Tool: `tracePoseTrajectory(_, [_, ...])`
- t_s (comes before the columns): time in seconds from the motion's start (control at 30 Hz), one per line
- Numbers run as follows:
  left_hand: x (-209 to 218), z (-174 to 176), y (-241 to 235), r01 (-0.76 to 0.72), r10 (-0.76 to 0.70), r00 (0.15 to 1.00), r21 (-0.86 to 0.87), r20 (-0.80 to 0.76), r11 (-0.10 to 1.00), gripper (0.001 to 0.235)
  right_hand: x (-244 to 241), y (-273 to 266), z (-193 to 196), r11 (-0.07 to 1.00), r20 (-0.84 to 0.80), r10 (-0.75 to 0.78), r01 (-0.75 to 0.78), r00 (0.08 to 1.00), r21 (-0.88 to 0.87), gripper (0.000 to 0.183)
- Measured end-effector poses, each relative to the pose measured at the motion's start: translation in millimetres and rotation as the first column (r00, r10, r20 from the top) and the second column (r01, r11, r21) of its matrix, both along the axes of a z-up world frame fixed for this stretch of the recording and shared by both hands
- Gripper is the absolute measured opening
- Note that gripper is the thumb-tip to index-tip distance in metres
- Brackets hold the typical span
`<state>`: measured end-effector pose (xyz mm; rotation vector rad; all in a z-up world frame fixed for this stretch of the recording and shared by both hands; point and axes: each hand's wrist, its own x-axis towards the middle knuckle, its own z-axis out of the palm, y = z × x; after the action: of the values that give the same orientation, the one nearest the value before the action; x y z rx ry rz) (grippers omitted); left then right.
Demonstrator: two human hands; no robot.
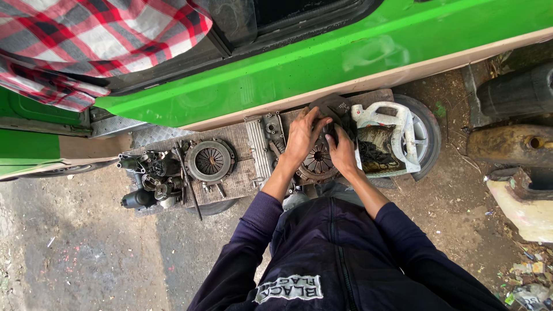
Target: The person uses a wrench to tighten bolts on a disassembled engine component placed on a metal surface. The person repeatedly adjusts the wrench and rotates the component to access different bolt locations.
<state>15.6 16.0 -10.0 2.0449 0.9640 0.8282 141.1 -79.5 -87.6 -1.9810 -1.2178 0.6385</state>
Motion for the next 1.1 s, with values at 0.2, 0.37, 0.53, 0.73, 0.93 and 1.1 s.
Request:
tracePoseTrajectory(0.2, [0, -2, -6, -0.021, 0.021, 0.999, -0.003, 0.028, 1.000, 0.029, 0, -7, 5, 0.969, -0.148, -0.031, 0.066, 0.989, 0.239, 0.038])
tracePoseTrajectory(0.37, [2, -3, -2, -0.022, 0.022, 1.000, 0.016, 0.011, 1.000, 0.027, 8, -2, -5, 0.995, -0.039, 0.028, -0.024, 0.999, 0.097, 0.041])
tracePoseTrajectory(0.53, [3, 4, -5, -0.002, 0.004, 0.999, -0.043, 0.054, 0.999, 0.024, 13, 2, -6, 1.000, -0.084, 0.025, -0.026, 0.996, -0.008, 0.042])
tracePoseTrajectory(0.73, [7, 6, -2, -0.028, 0.029, 0.999, -0.023, 0.027, 0.999, 0.026, 15, -2, 10, 0.976, -0.169, 0.073, -0.036, 0.983, 0.213, 0.041])
tracePoseTrajectory(0.93, [7, 5, -3, -0.015, 0.015, 1.000, -0.055, -0.008, 0.998, 0.026, 18, -2, -3, 0.995, -0.048, 0.092, -0.090, 0.995, 0.051, 0.044])
tracePoseTrajectory(1.1, [8, 2, -7, -0.005, 0.006, 1.000, -0.008, 0.025, 1.000, 0.025, 18, -6, -7, 0.987, -0.137, 0.064, -0.042, 0.988, 0.154, 0.040])
